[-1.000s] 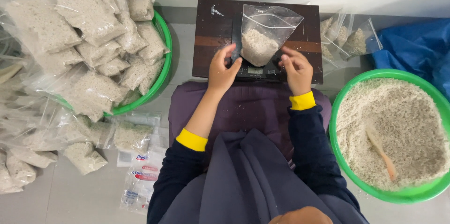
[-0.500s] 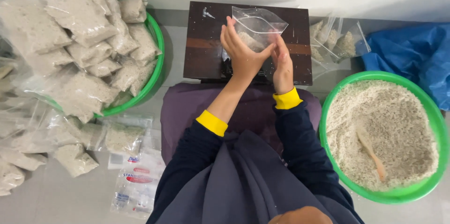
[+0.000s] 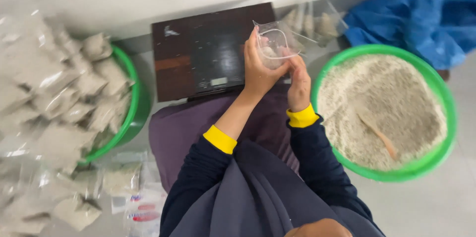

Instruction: The person scoops rice-like food product from a green tub into a plastic bag, weighs it on a digital scale, seals the bag by hand, and places the sealed bag into another green bin containing other packaged units.

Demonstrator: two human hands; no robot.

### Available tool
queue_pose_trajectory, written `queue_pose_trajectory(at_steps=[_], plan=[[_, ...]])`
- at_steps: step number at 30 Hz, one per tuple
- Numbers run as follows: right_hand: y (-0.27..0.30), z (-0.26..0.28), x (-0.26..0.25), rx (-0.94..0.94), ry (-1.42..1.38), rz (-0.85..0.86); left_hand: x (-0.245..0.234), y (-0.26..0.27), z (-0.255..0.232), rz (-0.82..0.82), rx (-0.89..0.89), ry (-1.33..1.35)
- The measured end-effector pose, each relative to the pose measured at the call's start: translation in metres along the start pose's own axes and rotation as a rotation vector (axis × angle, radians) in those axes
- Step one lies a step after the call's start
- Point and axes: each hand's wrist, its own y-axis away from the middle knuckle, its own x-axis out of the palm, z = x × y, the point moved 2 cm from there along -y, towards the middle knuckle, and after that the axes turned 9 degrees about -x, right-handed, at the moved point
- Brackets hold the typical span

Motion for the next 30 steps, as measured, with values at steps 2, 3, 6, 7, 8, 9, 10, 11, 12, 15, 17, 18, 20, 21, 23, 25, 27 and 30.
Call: queue_pose_trajectory(at_steps=[2, 3, 6, 7, 8, 9, 10, 11, 12, 15, 17, 18, 20, 21, 23, 25, 27, 30], plan=[[-0.009, 0.017, -0.052, -0.053, 0.167, 0.064, 0.022, 0.013, -0.007, 0.114, -0.007, 0.068], [-0.010, 0.028, -0.079, -0.096, 0.313, 0.154, 0.034, 0.022, -0.012, 0.203, -0.018, 0.117], [0.016, 0.027, -0.181, 0.177, 0.518, 0.067, 0.068, 0.049, -0.028, 0.432, -0.035, 0.286], [0.042, 0.007, -0.229, 0.187, 0.546, 0.040, 0.079, 0.061, -0.026, 0.463, -0.037, 0.311], [0.071, -0.011, -0.275, 0.240, 0.930, 0.166, 0.091, 0.073, -0.024, 0.531, -0.070, 0.364], [0.100, -0.027, -0.322, 0.302, 1.308, 0.305, 0.102, 0.085, -0.023, 0.594, -0.104, 0.416], [0.113, -0.019, -0.336, 0.323, 1.333, 0.287, 0.112, 0.097, -0.023, 0.620, -0.108, 0.440], [0.127, -0.015, -0.349, 0.495, 1.629, 0.485, 0.122, 0.106, -0.022, 0.638, -0.148, 0.438], [0.142, -0.010, -0.362, 0.684, 1.906, 0.698, 0.131, 0.116, -0.021, 0.657, -0.187, 0.435], [0.165, 0.009, -0.366, 0.862, 1.902, 0.789, 0.151, 0.142, -0.014, 0.700, -0.222, 0.466], [0.178, 0.005, -0.376, 0.886, 1.917, 0.801, 0.156, 0.151, -0.016, 0.727, -0.234, 0.488], [0.183, 0.002, -0.381, 0.887, 1.926, 0.823, 0.158, 0.154, -0.017, 0.736, -0.244, 0.500], [0.196, -0.011, -0.391, 0.822, 1.939, 0.795, 0.162, 0.157, -0.016, 0.737, -0.219, 0.476], [0.202, -0.019, -0.394, 0.742, 1.950, 0.770, 0.163, 0.158, -0.015, 0.727, -0.190, 0.450], [0.187, -0.011, -0.389, 0.788, 1.904, 0.714, 0.163, 0.156, -0.024, 0.736, -0.189, 0.434], [0.179, -0.013, -0.390, 0.826, 1.857, 0.661, 0.162, 0.152, -0.032, 0.738, -0.187, 0.417], [0.183, -0.024, -0.396, 0.906, 1.856, 0.749, 0.161, 0.147, -0.041, 0.757, -0.159, 0.377], [0.167, -0.020, -0.382, 0.941, 1.739, 0.760, 0.164, 0.147, -0.035, 0.784, -0.130, 0.365]])
